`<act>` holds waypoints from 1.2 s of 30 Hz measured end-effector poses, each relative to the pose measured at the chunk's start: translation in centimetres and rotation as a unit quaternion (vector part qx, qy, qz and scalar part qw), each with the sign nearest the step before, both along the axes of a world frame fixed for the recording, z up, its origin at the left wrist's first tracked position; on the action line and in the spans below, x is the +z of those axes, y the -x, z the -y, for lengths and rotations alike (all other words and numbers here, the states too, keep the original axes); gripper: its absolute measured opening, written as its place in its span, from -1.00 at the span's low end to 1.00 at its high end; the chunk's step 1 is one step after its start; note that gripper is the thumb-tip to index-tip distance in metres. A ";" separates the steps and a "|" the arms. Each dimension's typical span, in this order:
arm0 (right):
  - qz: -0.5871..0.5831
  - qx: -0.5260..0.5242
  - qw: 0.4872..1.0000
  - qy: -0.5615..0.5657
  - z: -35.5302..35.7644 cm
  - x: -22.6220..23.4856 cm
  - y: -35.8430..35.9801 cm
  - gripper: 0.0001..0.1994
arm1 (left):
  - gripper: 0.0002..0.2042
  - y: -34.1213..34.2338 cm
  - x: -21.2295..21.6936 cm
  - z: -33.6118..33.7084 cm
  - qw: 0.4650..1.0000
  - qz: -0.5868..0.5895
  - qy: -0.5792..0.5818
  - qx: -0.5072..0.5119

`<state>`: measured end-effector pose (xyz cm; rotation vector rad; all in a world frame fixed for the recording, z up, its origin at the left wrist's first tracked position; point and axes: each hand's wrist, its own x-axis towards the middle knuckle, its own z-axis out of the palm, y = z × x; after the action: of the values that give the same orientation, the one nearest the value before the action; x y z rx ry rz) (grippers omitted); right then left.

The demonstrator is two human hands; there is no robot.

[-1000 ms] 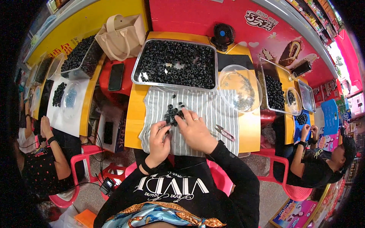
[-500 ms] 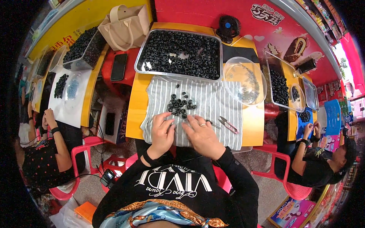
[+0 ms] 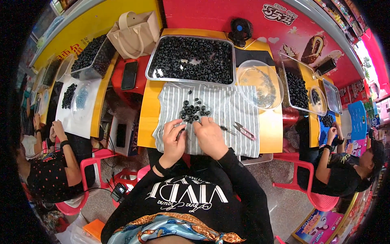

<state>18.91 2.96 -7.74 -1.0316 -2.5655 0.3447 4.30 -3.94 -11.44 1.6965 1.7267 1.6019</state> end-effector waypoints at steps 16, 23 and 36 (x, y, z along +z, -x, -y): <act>-0.210 0.045 0.968 0.130 2.7 2.5 -1.9 -0.78 | -0.78 -0.3 0.2 1.5 0.794 0.503 0.212 -0.266; -0.186 -0.086 0.972 0.117 -4.9 0.6 -3.7 -0.88 | -0.79 0.5 -0.3 0.9 0.680 0.652 0.187 -0.281; -0.063 -0.077 0.993 0.064 -7.5 -1.4 -2.1 -0.91 | -0.74 0.9 -1.7 0.8 0.666 0.653 0.147 -0.330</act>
<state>21.02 10.45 -9.14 -1.2047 -2.3609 0.5216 3.41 -4.72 -13.16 0.4529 0.4503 1.3596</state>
